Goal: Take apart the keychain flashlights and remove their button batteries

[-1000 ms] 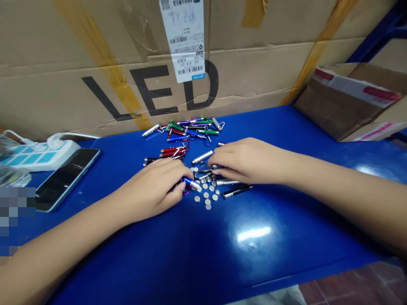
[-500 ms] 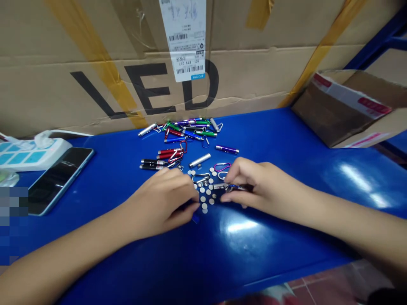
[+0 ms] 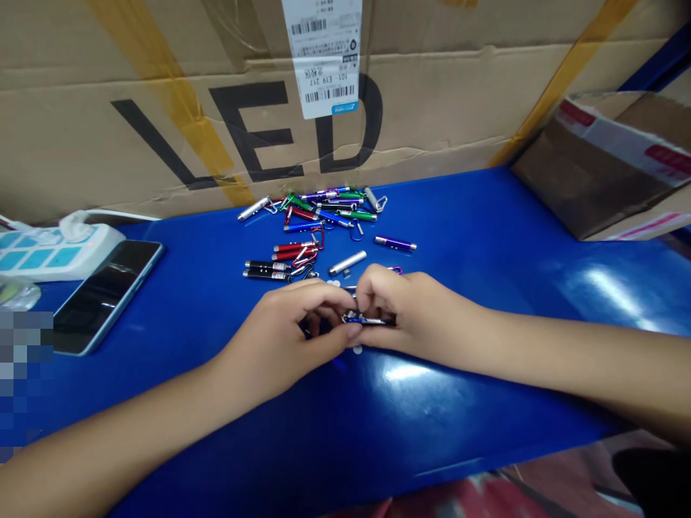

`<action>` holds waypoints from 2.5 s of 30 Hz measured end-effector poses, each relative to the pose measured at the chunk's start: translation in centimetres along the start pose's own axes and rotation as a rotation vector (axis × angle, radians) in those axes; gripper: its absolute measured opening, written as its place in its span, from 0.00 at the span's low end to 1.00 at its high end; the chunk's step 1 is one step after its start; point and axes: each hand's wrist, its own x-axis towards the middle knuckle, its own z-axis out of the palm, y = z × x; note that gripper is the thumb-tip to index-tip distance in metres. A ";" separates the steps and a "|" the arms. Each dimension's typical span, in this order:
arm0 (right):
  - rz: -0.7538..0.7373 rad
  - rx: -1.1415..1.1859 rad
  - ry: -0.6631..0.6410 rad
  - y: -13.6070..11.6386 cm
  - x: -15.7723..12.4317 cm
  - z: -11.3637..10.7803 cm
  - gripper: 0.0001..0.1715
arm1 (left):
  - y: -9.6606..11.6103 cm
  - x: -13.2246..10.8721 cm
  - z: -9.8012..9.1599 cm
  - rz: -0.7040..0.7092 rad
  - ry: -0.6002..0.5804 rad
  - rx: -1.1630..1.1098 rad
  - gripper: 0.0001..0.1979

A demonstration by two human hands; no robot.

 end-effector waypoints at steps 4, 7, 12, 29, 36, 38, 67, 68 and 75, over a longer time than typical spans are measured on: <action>-0.022 0.211 0.003 0.7 -0.1 0.0 0.08 | -0.5 0.0 -0.3 0.010 0.041 -0.001 0.04; 0.068 0.510 -0.012 1.1 -0.6 0.1 0.04 | -0.9 0.0 -0.4 0.019 0.051 0.026 0.04; 0.078 0.593 0.054 1.1 -0.9 0.0 0.03 | -1.0 -0.1 -0.4 0.080 0.065 0.070 0.06; -0.059 -0.066 0.105 0.1 -0.9 -0.1 0.06 | -0.9 -0.3 -0.4 0.414 0.054 0.461 0.05; 0.092 0.393 0.100 -0.5 -0.9 0.1 0.07 | 0.0 -0.1 -0.2 0.158 0.077 0.147 0.03; 0.148 0.645 0.054 -0.4 -0.8 0.2 0.09 | 0.0 0.0 -0.2 0.075 0.072 -0.007 0.02; 0.300 0.856 -0.019 -0.3 -0.3 1.0 0.07 | -0.4 0.1 -0.4 0.261 0.241 0.401 0.07; 0.303 0.872 -0.024 -0.3 -0.2 1.0 0.06 | -0.4 0.1 -0.4 0.261 0.239 0.402 0.07; 0.332 0.807 -0.081 -0.6 0.1 1.0 0.14 | -0.4 0.3 -0.4 0.276 0.291 0.394 0.05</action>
